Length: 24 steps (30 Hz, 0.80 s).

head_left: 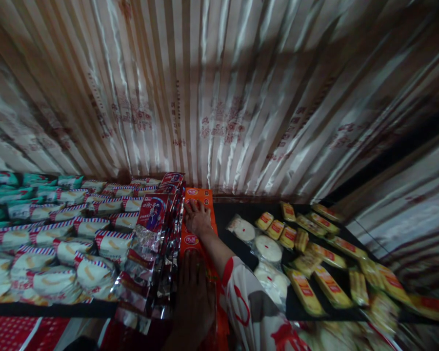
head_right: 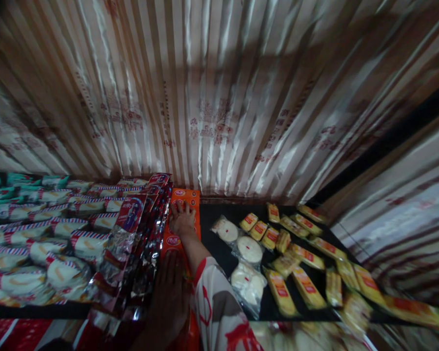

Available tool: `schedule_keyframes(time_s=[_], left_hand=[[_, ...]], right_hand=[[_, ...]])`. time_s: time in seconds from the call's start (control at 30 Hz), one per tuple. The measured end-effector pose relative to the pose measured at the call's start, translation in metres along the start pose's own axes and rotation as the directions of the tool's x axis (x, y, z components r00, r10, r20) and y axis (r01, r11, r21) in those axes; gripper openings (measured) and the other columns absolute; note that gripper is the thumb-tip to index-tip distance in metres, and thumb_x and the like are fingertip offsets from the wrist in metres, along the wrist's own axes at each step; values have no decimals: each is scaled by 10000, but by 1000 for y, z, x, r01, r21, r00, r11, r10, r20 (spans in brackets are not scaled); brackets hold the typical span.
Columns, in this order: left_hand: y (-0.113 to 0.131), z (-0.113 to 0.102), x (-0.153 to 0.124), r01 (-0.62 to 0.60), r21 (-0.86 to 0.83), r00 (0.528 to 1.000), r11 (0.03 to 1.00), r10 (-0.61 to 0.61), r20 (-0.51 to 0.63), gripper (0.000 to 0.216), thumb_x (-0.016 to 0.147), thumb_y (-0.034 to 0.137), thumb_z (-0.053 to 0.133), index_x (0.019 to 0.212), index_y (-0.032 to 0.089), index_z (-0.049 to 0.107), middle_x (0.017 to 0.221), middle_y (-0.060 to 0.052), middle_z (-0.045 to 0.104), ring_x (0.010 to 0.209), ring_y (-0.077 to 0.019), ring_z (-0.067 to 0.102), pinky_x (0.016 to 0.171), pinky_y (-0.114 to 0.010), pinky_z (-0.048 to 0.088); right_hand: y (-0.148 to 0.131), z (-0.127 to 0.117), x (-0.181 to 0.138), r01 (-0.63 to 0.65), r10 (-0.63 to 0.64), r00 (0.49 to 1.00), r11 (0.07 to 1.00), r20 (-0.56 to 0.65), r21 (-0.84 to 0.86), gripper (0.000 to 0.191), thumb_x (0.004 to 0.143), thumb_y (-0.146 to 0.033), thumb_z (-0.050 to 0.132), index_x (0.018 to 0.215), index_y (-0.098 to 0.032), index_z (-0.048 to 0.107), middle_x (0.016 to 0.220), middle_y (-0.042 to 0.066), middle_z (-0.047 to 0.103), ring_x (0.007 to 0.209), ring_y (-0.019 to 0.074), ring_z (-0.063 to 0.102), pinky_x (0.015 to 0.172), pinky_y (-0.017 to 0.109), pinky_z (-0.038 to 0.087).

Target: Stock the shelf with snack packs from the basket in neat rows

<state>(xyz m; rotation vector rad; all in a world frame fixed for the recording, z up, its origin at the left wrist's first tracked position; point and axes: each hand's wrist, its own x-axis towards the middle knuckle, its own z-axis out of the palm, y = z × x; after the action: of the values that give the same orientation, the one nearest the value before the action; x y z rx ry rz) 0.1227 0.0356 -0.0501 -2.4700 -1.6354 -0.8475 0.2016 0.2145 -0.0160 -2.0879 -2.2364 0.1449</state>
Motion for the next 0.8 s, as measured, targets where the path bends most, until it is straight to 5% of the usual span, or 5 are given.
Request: schedule_keyframes(time_s=[0.37,0.6,0.8], left_hand=[[-1,0,-1,10,-18,1000,1000,-9,11,485,855,261,415,1313,104,414,1400,-127,400,1344,-281,252,1050,-487,332],[0,1,0,13,-5,1000,1000,-13,-21,451,862,263,412,1286,112,449,1382,-127,422,1336,-276,272,1038,-477,347],[0,-1,1,7,-9,1000,1000,-7,-14,449,861,269,411,1276,102,456,1371,-134,435,1326,-277,292,1037,-476,346]], right_hand=[[2,-3,2,3,-4,999,1000,49,25,510,892,-406,228,1387,-314,308,1481,-7,277,1342,303,138,982,487,198],[4,-6,-4,24,-24,1000,999,9,23,510,911,-445,158,1397,-338,271,1468,-14,304,1345,281,123,1034,575,-49],[2,-4,-7,-14,14,1000,998,0,60,491,909,-446,177,1377,-358,294,1477,-15,281,1344,297,94,992,653,-3]])
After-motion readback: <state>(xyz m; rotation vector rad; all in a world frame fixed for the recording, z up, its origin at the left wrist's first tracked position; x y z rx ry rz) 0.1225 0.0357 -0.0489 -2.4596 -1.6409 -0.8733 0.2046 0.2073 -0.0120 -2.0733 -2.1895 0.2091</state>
